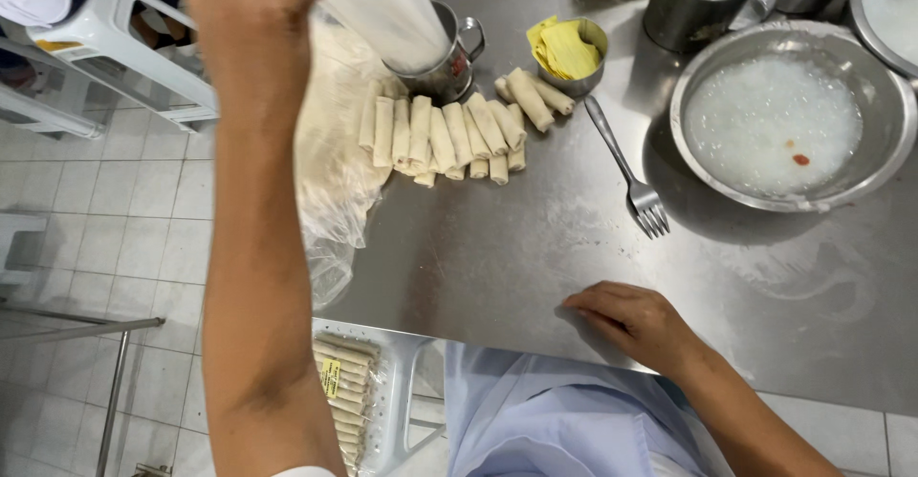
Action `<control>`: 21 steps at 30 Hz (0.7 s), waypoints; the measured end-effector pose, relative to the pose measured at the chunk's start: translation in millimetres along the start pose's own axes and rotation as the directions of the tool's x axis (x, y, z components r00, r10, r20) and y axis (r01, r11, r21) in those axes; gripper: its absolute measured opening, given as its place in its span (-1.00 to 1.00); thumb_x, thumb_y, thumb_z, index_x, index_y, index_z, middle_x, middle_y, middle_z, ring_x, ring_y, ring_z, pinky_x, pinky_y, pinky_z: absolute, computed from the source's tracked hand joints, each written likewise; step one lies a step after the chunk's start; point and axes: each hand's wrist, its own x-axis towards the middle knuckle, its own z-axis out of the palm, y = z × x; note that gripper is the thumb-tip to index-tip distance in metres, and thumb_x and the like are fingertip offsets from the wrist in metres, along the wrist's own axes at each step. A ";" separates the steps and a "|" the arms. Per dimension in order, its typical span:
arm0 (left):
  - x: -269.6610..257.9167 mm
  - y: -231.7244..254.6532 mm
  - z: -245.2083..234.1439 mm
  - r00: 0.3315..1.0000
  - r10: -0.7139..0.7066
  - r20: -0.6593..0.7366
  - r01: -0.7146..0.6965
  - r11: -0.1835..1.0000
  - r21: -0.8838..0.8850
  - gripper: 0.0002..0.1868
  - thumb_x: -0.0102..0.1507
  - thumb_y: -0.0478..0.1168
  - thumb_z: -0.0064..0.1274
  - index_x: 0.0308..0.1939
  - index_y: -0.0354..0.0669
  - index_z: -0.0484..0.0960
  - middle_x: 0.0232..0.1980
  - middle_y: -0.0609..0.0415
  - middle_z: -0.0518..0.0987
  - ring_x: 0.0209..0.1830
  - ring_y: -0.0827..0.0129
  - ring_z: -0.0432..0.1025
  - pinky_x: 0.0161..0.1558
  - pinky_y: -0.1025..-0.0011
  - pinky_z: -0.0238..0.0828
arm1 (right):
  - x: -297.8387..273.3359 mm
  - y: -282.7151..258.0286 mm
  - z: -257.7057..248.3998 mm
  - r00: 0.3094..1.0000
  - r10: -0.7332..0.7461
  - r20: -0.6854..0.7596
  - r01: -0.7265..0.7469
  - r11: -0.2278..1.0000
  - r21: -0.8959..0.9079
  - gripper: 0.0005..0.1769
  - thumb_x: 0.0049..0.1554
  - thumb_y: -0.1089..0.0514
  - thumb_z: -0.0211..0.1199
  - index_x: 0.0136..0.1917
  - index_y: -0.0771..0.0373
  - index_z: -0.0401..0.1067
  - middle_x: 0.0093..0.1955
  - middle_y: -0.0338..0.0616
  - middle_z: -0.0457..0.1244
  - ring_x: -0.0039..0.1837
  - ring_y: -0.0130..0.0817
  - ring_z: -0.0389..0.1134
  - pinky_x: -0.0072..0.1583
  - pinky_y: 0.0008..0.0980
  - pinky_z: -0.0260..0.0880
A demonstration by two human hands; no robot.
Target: The person places several spring rolls into a plastic bag, applies a label to the bag, and then seals it using a heat sealer.
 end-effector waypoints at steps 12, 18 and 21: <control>-164.8 208.2 -103.3 0.982 -0.090 0.168 0.169 0.820 -0.546 -0.69 0.57 -0.12 -0.05 -0.15 -0.13 0.73 -0.11 -0.07 0.79 -0.11 -0.10 0.69 -0.12 0.05 0.64 | 27.8 23.5 -16.8 0.959 0.033 -0.283 -0.225 0.697 -0.681 -0.39 0.21 0.03 0.54 0.49 0.19 0.63 0.47 0.21 0.45 0.34 0.24 0.50 0.28 0.14 0.54; -225.9 349.0 -38.7 0.937 0.090 0.337 0.180 0.702 -0.689 -0.66 0.34 0.12 0.25 -0.02 0.00 0.65 0.18 0.09 0.70 -0.03 0.14 0.65 -0.24 0.29 0.63 | 52.5 19.9 -46.9 0.952 -0.015 -0.305 -0.206 0.707 -0.676 -0.53 0.32 0.35 0.46 0.49 0.40 0.66 0.31 0.24 0.52 0.19 0.15 0.55 0.24 -0.05 0.56; -174.5 306.9 -75.5 0.869 0.174 0.463 0.375 0.381 -0.845 -0.18 0.35 0.45 0.02 0.11 -0.29 0.78 0.16 -0.34 0.75 0.06 -0.24 0.71 -0.10 0.01 0.73 | 49.0 -5.6 -46.6 0.931 -0.164 -0.325 -0.116 0.713 -0.692 -0.54 0.36 0.37 0.42 0.51 0.32 0.66 0.39 0.08 0.49 0.26 0.15 0.49 0.32 0.00 0.45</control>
